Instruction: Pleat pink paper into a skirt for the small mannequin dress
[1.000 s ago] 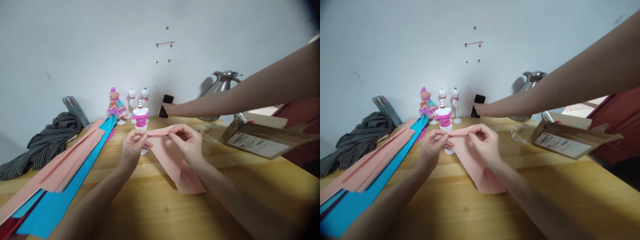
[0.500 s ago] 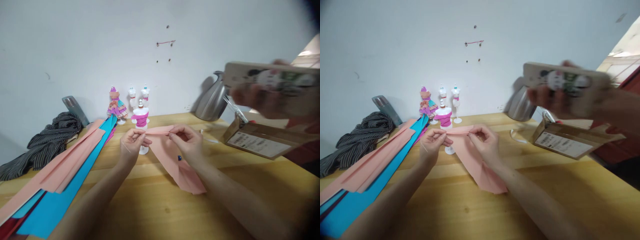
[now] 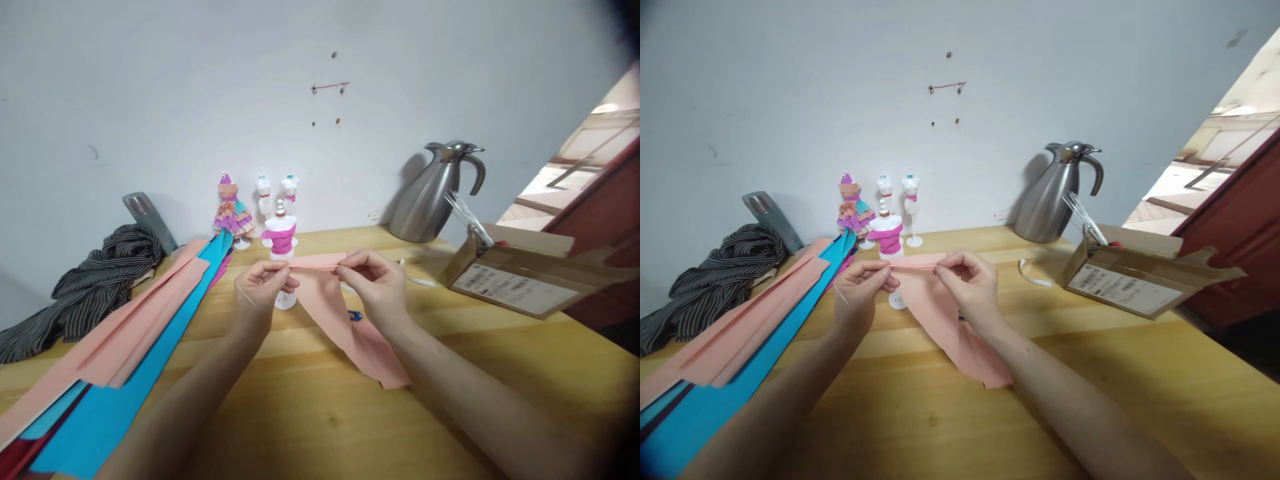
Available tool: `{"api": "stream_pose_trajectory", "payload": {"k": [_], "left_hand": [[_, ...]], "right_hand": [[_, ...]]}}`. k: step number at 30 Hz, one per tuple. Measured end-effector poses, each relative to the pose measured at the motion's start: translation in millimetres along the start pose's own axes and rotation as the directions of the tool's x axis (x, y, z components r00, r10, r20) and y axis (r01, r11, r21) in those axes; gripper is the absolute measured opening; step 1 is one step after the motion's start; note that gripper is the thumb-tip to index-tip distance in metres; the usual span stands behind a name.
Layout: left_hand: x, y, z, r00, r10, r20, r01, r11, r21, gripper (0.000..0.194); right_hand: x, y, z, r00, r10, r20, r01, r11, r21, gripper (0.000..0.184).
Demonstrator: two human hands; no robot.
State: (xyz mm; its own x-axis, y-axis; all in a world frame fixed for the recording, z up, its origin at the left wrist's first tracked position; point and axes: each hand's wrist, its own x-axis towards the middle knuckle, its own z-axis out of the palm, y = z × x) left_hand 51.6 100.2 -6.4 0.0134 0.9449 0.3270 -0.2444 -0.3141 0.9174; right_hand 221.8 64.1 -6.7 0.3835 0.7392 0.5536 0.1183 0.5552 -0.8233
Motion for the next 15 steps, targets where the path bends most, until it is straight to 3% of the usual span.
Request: {"api": "stream_pose_trajectory", "payload": {"k": [6,15], "left_hand": [[-1.5,1.6,2.6,1.0,0.024,-0.012,-0.023,1.0,0.021,0.014],[-4.5,3.7,5.1,1.0,0.013,-0.021,-0.012,1.0,0.021,0.012]], "right_hand": [[1.9,-0.6,-3.3,0.996,0.069,0.049,-0.073,0.994,0.078,0.008],[3.0,-6.5,-1.7,0.988,0.151,0.005,-0.151,0.986,0.067,0.008]]}}
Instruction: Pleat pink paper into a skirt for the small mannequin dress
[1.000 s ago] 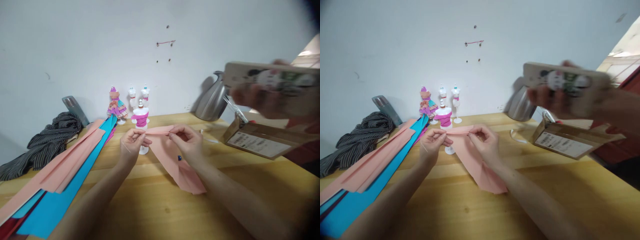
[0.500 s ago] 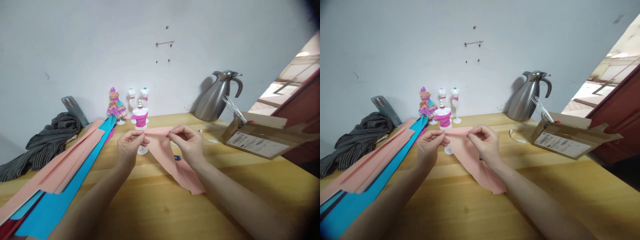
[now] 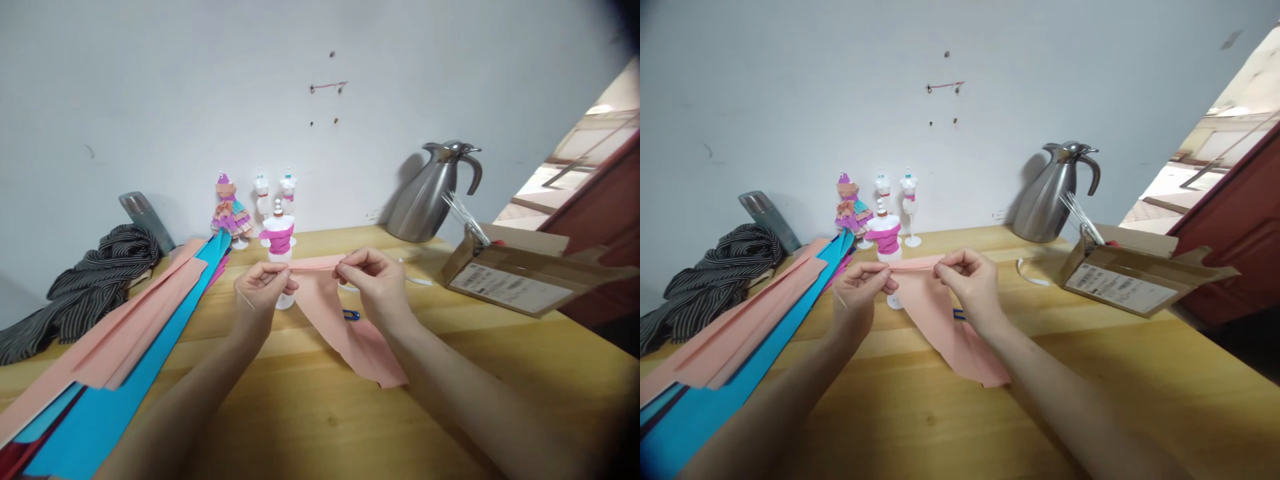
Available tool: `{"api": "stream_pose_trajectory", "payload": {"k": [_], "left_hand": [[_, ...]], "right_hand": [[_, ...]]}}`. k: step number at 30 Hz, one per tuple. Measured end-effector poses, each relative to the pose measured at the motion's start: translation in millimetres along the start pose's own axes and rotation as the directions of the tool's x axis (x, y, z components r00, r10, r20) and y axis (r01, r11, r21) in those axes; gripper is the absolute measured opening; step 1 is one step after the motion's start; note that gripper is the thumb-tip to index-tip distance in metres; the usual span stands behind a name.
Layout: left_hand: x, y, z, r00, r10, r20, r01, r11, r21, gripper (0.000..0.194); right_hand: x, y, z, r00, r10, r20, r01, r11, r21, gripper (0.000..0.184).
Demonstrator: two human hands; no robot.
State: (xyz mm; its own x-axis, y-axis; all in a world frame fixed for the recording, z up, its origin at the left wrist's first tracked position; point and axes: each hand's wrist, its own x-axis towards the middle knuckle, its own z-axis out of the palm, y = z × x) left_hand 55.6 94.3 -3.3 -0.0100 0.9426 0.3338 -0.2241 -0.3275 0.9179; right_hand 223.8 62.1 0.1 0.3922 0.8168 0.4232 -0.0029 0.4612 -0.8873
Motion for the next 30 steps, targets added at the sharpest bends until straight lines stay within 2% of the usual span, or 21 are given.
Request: {"api": "stream_pose_trajectory", "payload": {"k": [8,18,21,27,30], "left_hand": [[-1.7,-0.7,-1.0,1.0,0.015,0.021,-0.015,1.0,-0.002,0.011],[-1.5,-4.6,-2.3,1.0,0.026,0.012,-0.026,0.999,-0.022,0.011],[-2.6,-3.7,-1.4,1.0,-0.006,0.019,0.007,0.999,-0.051,0.012],[-4.0,-3.3,-0.5,0.988,-0.151,0.027,0.153,0.982,-0.111,0.016],[-4.3,-4.0,0.0,0.987,-0.162,0.015,0.163,0.98,-0.113,0.017]], "right_hand": [[-0.5,-2.0,-0.5,1.0,0.002,-0.017,-0.002,0.999,-0.033,0.01],[-0.2,1.7,0.0,0.994,-0.11,0.0,0.11,0.992,-0.061,0.009],[-0.1,2.7,-0.3,0.992,-0.123,-0.003,0.122,0.99,-0.066,0.009],[-1.4,1.8,-0.6,0.994,-0.108,0.001,0.107,0.991,-0.083,0.009],[-1.7,0.5,0.0,0.995,-0.101,-0.003,0.101,0.991,-0.092,0.009]]}}
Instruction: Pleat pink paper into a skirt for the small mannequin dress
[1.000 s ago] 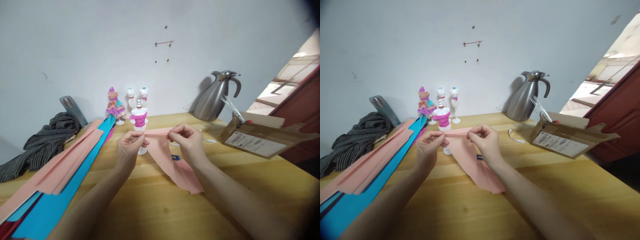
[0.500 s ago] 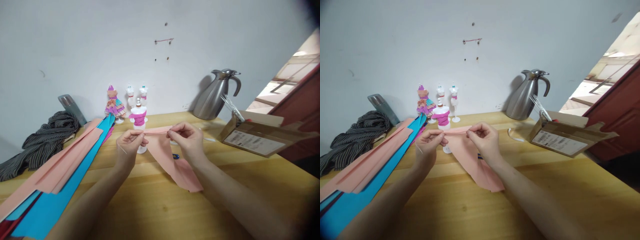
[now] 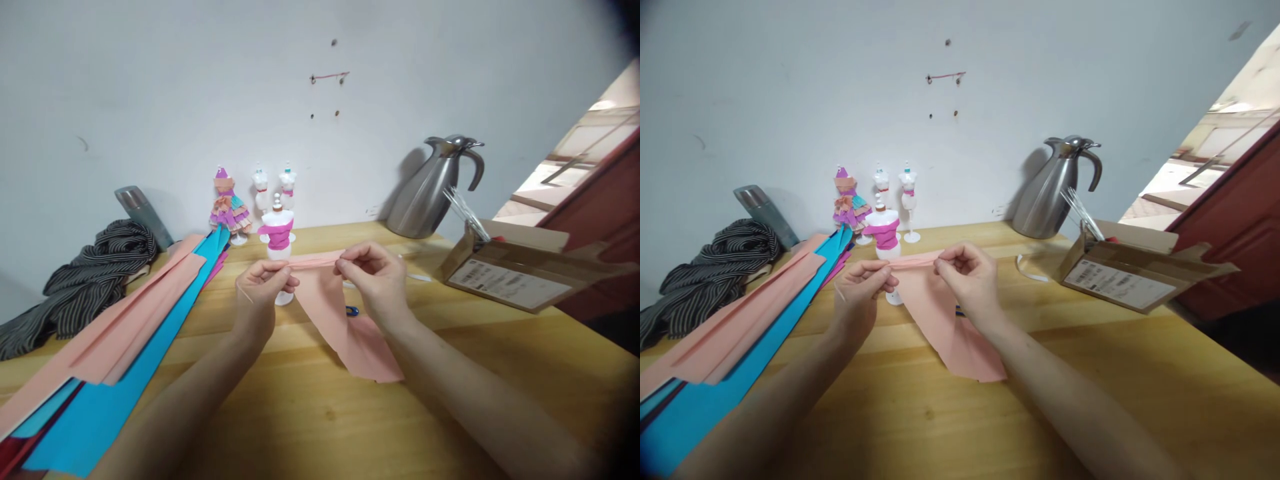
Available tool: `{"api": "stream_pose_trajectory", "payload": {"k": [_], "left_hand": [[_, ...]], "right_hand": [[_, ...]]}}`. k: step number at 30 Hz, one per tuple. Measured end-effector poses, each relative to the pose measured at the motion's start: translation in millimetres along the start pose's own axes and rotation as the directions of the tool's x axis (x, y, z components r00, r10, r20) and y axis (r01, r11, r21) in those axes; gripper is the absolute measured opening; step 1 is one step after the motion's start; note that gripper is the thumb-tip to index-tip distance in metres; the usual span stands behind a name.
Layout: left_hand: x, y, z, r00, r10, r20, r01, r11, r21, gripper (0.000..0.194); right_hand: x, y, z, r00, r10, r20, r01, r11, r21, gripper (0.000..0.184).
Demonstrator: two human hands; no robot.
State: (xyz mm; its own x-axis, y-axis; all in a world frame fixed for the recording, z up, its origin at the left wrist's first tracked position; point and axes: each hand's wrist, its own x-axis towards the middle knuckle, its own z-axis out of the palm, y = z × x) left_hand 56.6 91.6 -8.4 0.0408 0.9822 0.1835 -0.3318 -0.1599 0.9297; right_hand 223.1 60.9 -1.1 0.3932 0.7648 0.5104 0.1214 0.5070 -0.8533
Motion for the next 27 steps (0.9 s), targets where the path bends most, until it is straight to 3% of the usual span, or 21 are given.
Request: {"api": "stream_pose_trajectory", "payload": {"k": [11,21,27], "left_hand": [[1.6,-2.2,1.5,0.992,0.123,-0.005,-0.122,0.989,0.084,0.013],[5.0,-8.3,-2.6,0.977,0.211,0.03,-0.213,0.97,0.115,0.028],[6.8,-11.9,-5.4,0.971,0.239,0.03,-0.241,0.958,0.155,0.025]], "right_hand": [[1.6,1.1,0.4,1.0,-0.015,-0.014,0.015,1.0,0.011,0.008],[0.6,14.0,-5.2,0.989,-0.13,0.066,0.135,0.988,-0.078,0.01],[2.6,23.1,-5.7,0.984,-0.159,0.075,0.169,0.972,-0.166,0.014]]}}
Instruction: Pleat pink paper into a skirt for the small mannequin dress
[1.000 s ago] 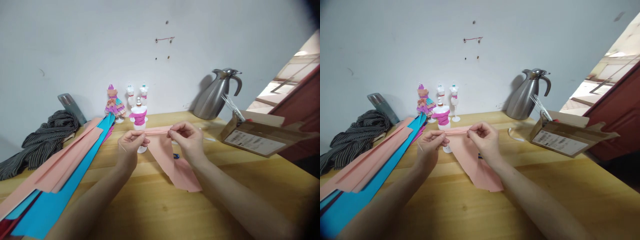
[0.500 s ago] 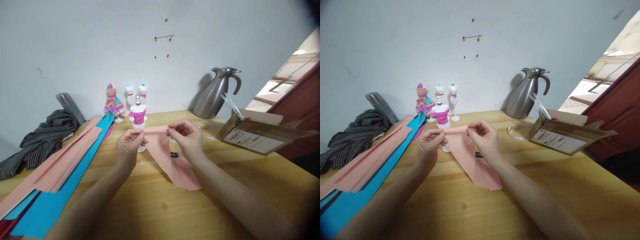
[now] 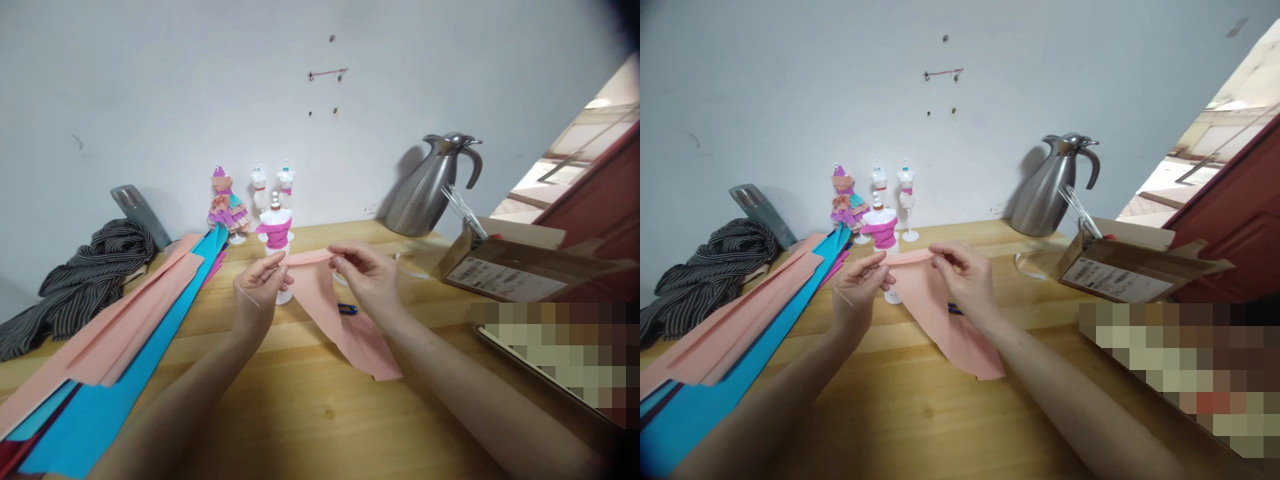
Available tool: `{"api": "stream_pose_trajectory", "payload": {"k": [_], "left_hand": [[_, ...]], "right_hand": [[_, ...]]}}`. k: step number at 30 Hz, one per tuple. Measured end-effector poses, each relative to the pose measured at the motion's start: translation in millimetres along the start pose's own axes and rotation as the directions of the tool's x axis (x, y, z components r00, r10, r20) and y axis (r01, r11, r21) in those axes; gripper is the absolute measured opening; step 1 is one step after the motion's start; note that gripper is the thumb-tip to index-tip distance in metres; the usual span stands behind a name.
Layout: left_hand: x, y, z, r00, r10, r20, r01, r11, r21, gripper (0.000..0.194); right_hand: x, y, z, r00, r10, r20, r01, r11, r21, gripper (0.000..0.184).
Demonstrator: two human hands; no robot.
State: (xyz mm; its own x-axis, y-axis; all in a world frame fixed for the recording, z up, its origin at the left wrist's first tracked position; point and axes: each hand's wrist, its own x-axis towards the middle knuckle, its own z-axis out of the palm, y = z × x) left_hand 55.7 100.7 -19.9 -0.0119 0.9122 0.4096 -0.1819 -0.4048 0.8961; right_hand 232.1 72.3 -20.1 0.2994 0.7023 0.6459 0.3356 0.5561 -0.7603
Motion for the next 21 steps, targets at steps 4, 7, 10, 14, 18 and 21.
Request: {"api": "stream_pose_trajectory", "payload": {"k": [4,7,10,14,18,21], "left_hand": [[0.2,0.6,0.4,1.0,0.011,-0.012,-0.011,1.0,0.001,0.022],[0.2,2.7,1.6,1.0,0.015,-0.027,-0.015,1.0,0.011,0.018],[-0.1,4.5,2.6,0.999,0.013,-0.053,-0.011,0.999,0.037,0.016],[-0.5,4.4,2.4,0.998,0.019,-0.054,-0.016,0.998,0.065,0.015],[-0.2,3.6,1.8,0.998,0.021,-0.056,-0.016,0.996,0.084,0.015],[0.6,3.8,1.9,0.998,0.003,-0.068,0.002,0.996,0.085,0.015]], "right_hand": [[-0.5,1.5,1.4,1.0,0.003,-0.003,-0.003,0.999,-0.033,0.012],[-1.6,-0.5,2.1,1.0,-0.007,-0.015,0.006,0.999,-0.054,0.011],[-2.5,-3.4,2.8,1.0,-0.013,-0.026,0.011,0.998,-0.065,0.01],[-2.9,-4.6,3.7,0.999,-0.022,-0.039,0.019,0.996,-0.089,0.009],[-3.4,-2.2,4.2,0.999,-0.033,-0.028,0.03,0.994,-0.107,0.01],[-3.6,-0.1,4.0,0.999,-0.034,-0.017,0.032,0.99,-0.135,0.009]]}}
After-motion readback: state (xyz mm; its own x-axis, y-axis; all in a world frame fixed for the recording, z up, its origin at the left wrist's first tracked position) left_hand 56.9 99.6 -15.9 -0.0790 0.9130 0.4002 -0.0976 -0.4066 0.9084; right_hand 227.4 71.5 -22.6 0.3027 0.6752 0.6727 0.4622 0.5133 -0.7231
